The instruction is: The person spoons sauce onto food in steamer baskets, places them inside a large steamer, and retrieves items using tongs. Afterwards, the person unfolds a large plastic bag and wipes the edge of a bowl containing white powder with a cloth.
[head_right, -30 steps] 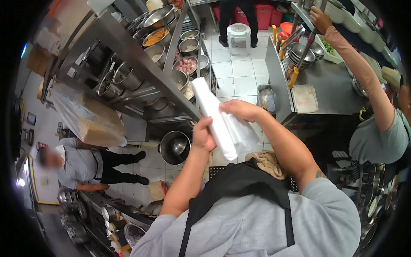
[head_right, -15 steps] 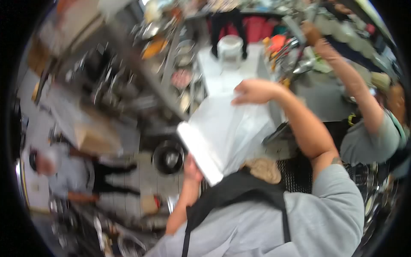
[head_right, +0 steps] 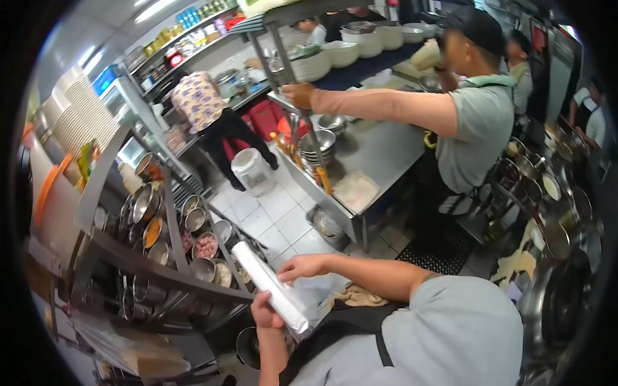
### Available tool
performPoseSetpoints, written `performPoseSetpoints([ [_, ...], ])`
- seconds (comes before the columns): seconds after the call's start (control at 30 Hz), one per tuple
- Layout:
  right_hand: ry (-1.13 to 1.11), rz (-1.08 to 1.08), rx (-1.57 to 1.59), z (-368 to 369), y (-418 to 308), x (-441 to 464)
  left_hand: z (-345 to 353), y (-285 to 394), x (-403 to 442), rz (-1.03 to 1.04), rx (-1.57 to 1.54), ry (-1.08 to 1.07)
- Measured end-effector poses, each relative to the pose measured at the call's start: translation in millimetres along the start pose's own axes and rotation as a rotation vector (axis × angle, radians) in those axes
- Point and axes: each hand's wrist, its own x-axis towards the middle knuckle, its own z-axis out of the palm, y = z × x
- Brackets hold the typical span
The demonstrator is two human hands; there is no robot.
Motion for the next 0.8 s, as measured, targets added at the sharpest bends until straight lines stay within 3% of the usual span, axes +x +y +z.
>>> performPoseSetpoints([
  [0.03,-0.045,0.026,0.187,-0.3,21.4,7.9,19.7,4.5,-5.1,0.042,0.009,0.028],
  [0.07,-0.006,0.024,0.287,-4.4,20.1,4.1,-11.3,3.6,-1.4,0.016,-0.038,0.072],
  [0.13,0.058,0.024,0.491,-17.0,5.5,-5.9,-8.3,10.2,-6.2,0.089,-0.107,0.035],
  [0.23,0.27,-0.098,-0.014,-19.4,-17.5,2.4,-26.9,5.4,7.5,0.079,-0.155,0.029],
  [0.27,0.287,-0.168,-0.026,-13.9,-23.3,4.3,-21.9,4.6,6.8,0.059,-0.163,0.022],
  [0.37,0.177,-0.319,0.238,-0.3,17.7,47.1,-12.0,5.3,9.5,0.02,-0.131,0.009],
  [0.43,-0.117,-0.205,0.559,4.5,30.2,59.5,-19.5,13.6,8.8,0.042,-0.129,0.002],
  [0.53,0.063,0.02,0.285,-1.8,-17.0,37.6,-1.3,30.4,-14.2,0.119,-0.234,-0.057],
  [0.6,0.138,0.027,0.29,-18.7,-52.2,30.1,-31.8,25.6,-18.9,0.156,-0.294,-0.049],
  [0.63,0.155,0.015,0.25,-25.9,-67.9,29.6,-51.4,19.5,-18.7,0.166,-0.33,-0.05],
  [0.67,0.028,0.039,0.147,-37.5,-75.0,33.3,-61.6,12.0,-22.5,0.168,-0.37,-0.051],
  [0.8,-0.054,-0.018,-0.69,-37.3,-149.0,19.7,-49.3,0.6,-45.6,0.135,-0.36,-0.11],
])
